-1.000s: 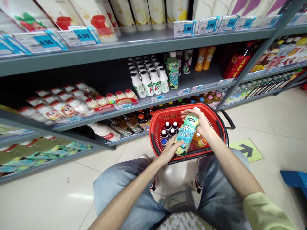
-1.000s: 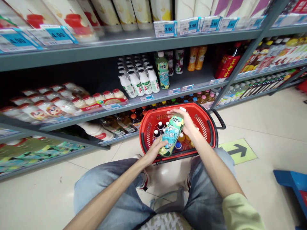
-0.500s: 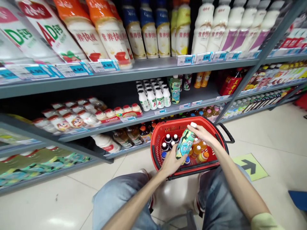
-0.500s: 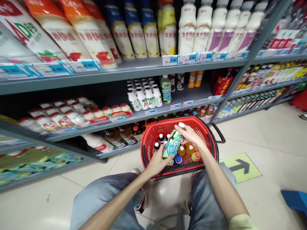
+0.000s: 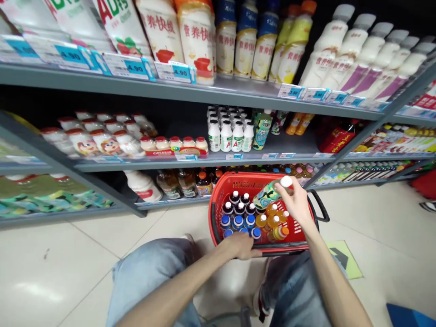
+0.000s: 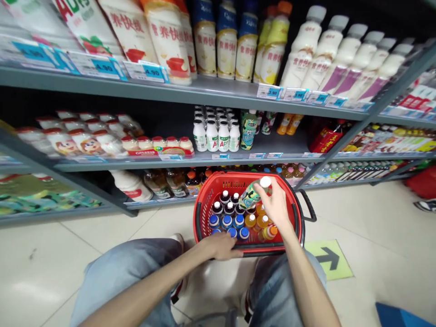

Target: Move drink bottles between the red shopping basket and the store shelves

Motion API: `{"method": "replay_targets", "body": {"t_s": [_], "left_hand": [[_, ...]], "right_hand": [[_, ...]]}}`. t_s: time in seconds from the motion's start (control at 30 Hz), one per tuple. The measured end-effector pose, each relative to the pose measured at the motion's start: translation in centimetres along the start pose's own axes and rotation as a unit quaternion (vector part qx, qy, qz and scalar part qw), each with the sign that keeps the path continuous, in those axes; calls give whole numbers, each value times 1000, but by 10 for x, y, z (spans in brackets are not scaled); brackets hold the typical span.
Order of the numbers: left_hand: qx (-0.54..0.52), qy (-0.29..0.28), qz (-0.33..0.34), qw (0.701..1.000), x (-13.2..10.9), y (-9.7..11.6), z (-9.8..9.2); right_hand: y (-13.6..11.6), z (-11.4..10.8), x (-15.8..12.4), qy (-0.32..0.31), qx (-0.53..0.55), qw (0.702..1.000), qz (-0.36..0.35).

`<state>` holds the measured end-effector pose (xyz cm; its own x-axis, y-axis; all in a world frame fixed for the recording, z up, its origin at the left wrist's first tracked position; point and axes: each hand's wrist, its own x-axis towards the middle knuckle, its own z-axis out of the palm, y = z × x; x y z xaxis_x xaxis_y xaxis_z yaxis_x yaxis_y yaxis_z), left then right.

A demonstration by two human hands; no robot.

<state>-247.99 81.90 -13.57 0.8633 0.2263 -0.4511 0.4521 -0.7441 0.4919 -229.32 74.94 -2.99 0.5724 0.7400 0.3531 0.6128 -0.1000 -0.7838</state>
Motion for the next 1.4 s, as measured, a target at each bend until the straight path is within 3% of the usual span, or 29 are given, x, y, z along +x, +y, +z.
{"method": "replay_targets", "body": {"t_s": [0.1,0.27,0.47,0.77,0.9,1.4], "left_hand": [[63,-60,1,996,9,1,18],[57,-16,-9,998,29,-3,34],[53,6,0,999,41,-2,43],[62,0,2,998,38,5,33],[89,4,35,995,35,10,28],[182,52,115,975,24,22,12]], "right_hand": [[-1,-5,3,42,-10,999,-14],[-3,-7,13,97,6,995,-29],[-18,-7,38,116,-2,991,-62],[-50,-2,83,152,-80,974,-145],[-59,2,104,178,-103,959,-196],[-37,29,161,195,-139,936,-258]]}}
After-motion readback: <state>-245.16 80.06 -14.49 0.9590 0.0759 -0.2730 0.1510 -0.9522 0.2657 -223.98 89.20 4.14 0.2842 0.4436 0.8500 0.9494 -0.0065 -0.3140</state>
